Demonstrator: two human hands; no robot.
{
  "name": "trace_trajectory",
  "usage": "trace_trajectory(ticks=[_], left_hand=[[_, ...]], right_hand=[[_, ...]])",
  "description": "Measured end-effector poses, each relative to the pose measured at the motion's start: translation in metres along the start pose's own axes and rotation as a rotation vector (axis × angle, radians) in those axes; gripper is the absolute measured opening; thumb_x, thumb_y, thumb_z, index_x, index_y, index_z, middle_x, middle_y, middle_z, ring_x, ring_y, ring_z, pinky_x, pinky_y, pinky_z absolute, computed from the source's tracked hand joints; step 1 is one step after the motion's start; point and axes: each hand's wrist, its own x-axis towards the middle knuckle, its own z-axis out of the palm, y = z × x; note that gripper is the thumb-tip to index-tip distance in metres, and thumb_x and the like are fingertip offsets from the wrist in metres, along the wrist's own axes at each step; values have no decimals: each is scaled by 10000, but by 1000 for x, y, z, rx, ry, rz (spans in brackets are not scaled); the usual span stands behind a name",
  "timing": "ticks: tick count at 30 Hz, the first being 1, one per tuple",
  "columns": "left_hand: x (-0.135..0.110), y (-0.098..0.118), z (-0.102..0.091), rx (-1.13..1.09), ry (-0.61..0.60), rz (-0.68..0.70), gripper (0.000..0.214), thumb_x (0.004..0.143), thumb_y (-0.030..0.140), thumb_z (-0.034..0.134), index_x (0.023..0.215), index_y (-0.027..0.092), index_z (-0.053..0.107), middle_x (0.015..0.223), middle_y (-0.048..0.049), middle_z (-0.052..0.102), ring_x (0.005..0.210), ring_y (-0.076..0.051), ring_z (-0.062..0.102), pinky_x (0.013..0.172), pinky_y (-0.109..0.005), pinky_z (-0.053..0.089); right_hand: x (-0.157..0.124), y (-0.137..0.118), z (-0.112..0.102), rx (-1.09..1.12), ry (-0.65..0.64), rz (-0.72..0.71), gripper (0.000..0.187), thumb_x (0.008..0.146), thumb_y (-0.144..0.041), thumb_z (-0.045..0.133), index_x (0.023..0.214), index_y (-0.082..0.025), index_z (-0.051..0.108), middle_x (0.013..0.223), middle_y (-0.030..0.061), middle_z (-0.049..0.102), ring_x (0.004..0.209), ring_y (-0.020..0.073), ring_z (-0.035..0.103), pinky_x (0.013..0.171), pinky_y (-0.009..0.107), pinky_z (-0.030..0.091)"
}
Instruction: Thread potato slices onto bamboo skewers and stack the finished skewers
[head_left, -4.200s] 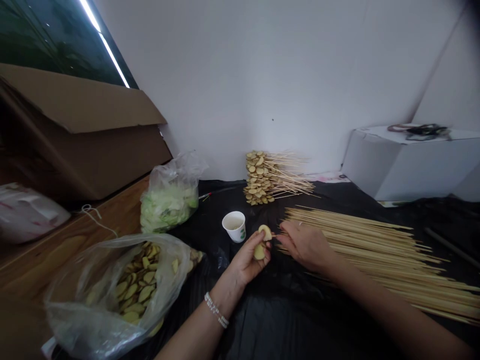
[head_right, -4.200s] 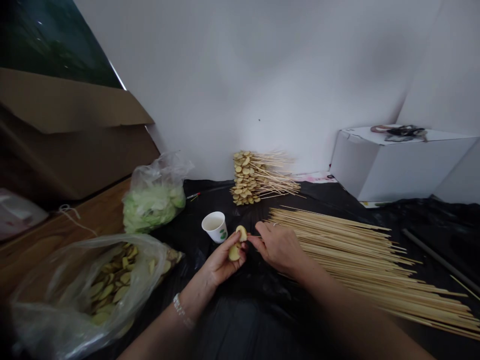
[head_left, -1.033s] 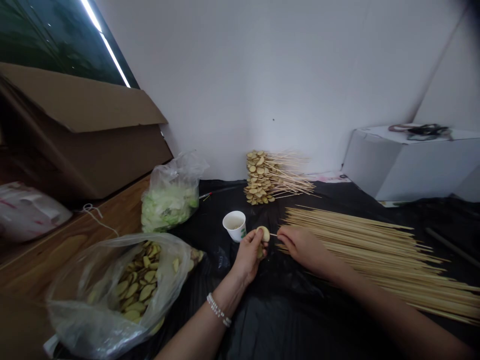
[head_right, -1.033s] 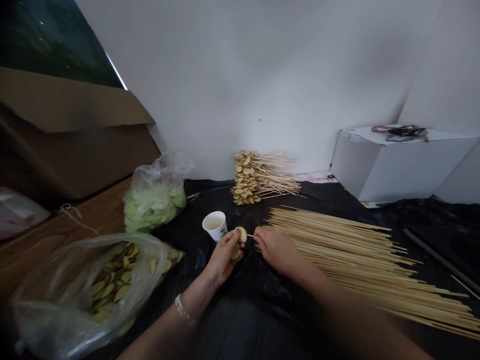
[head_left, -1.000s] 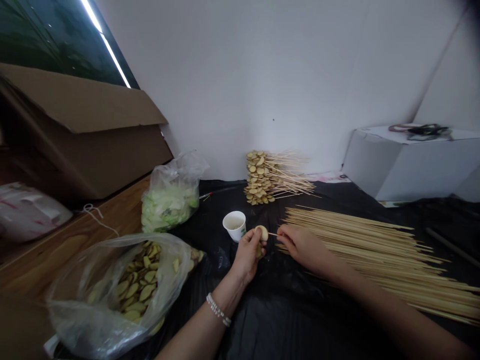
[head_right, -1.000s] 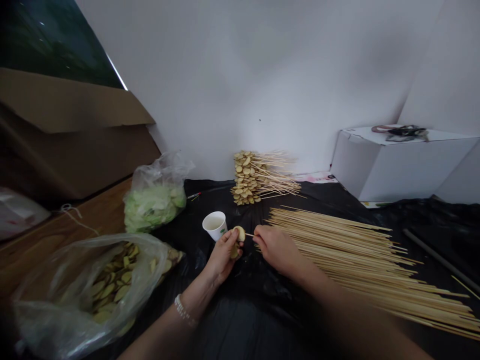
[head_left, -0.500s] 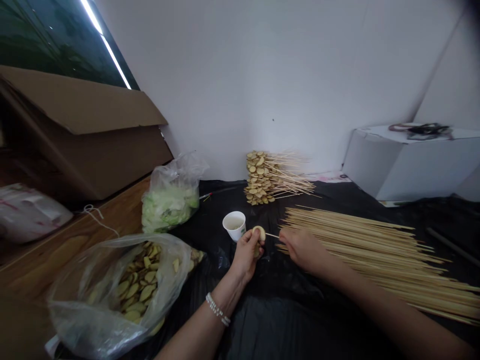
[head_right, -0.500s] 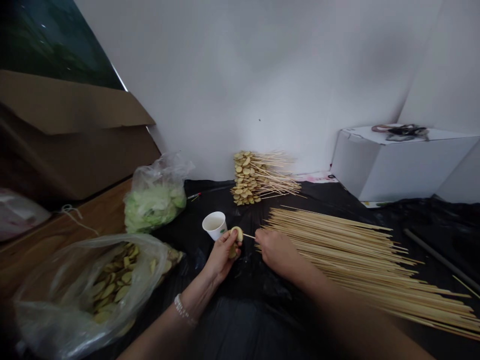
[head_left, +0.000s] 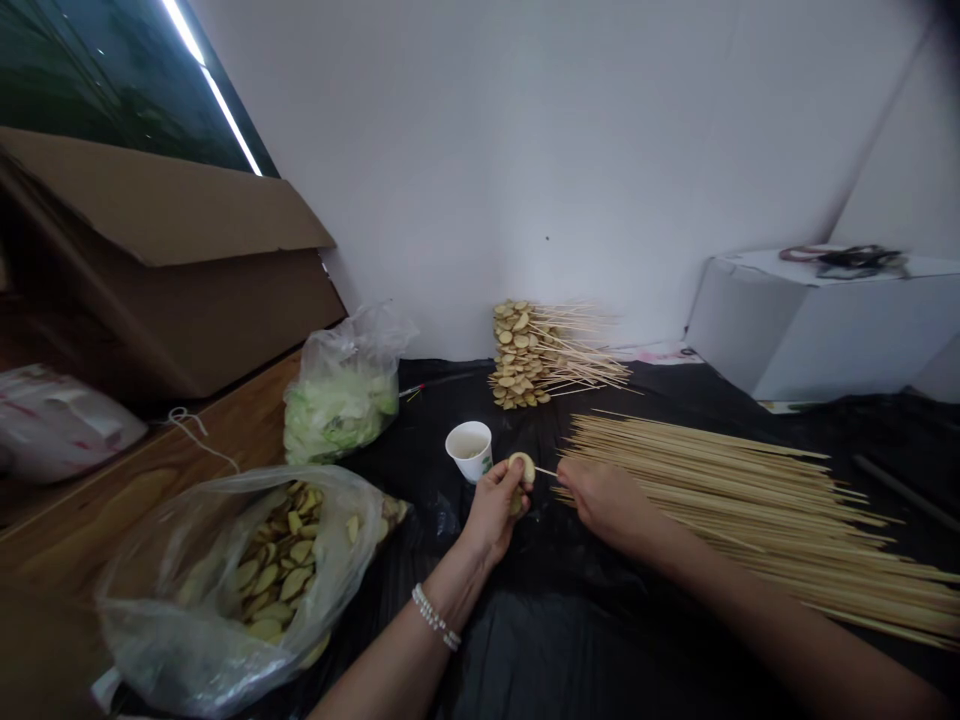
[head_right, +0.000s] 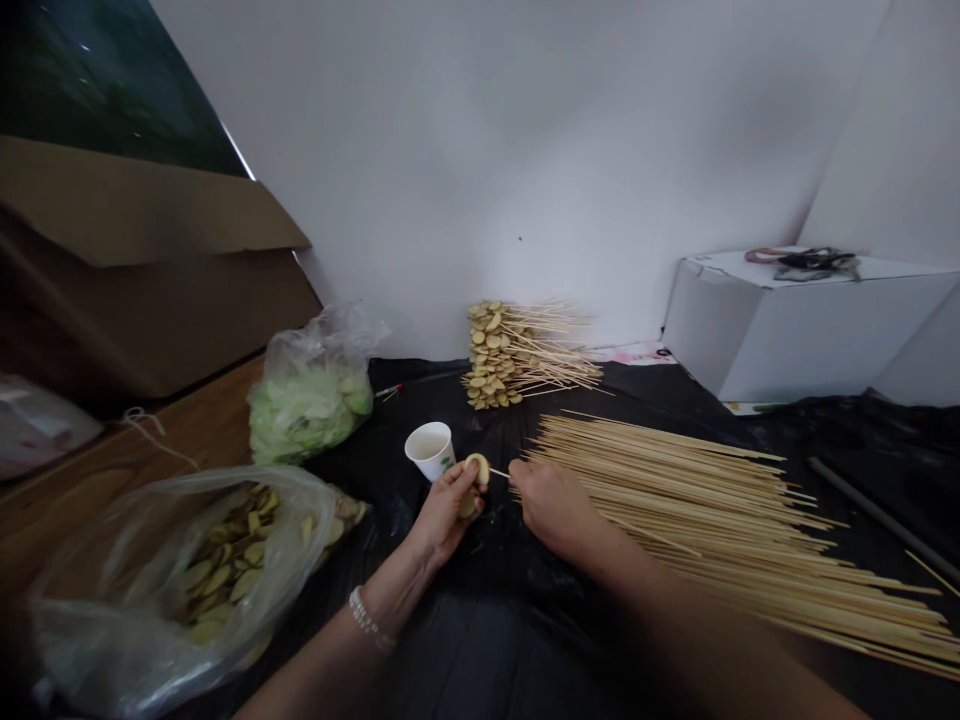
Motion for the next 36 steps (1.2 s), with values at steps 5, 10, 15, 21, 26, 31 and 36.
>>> trace_trajectory(ticks=[5,10,15,21,26,31,36], left_hand=[[0,-2,1,39,5,8,416,583,480,780,738,127,625,593,9,543,495,-39,462,459,-135,360],[-1,-3,1,55,0,7,406,592,481,773,715,123,624,595,8,543,500,-38,462,465,-137,350],[-2,-2,1,53,-23,7,392,615,477,760,704,124,615,598,11,533,506,-34,452,467,-129,344],[-5,1,3,53,-50,-28,371,630,457,759,748,129,633,632,5,547,530,-41,473,476,-133,360],[-4,3,5,17,-30,-15,393,662,464,731,875,145,646,680,-2,574,552,-52,496,477,-140,378],[1,2,0,56,37,98,380,662,467,724,767,121,612,601,4,554,514,-51,474,462,-142,370],[3,1,-1,23,64,83,400,625,454,752,799,122,615,630,3,564,534,-54,487,468,-141,378]], right_hand=[[1,-2,-4,82,-22,37,220,924,-184,370,825,-166,566,736,49,637,651,140,546,569,258,258],[-2,-3,3,-35,103,-52,193,887,-112,386,869,-161,572,802,63,628,714,160,534,602,270,269],[-1,-2,5,47,46,-6,190,896,-135,376,864,-154,562,752,55,623,659,151,527,593,262,283],[4,5,-3,390,-20,0,274,920,-183,350,721,-170,539,655,9,580,607,123,502,580,227,321],[5,9,-4,431,36,-8,265,916,-205,381,736,-175,574,671,6,598,646,132,523,624,238,347],[5,11,-3,379,73,-9,163,894,-265,463,827,-180,585,752,22,630,681,144,537,629,247,344],[3,13,-2,256,92,-21,178,906,-212,412,795,-174,546,751,41,614,686,146,526,633,252,323]])
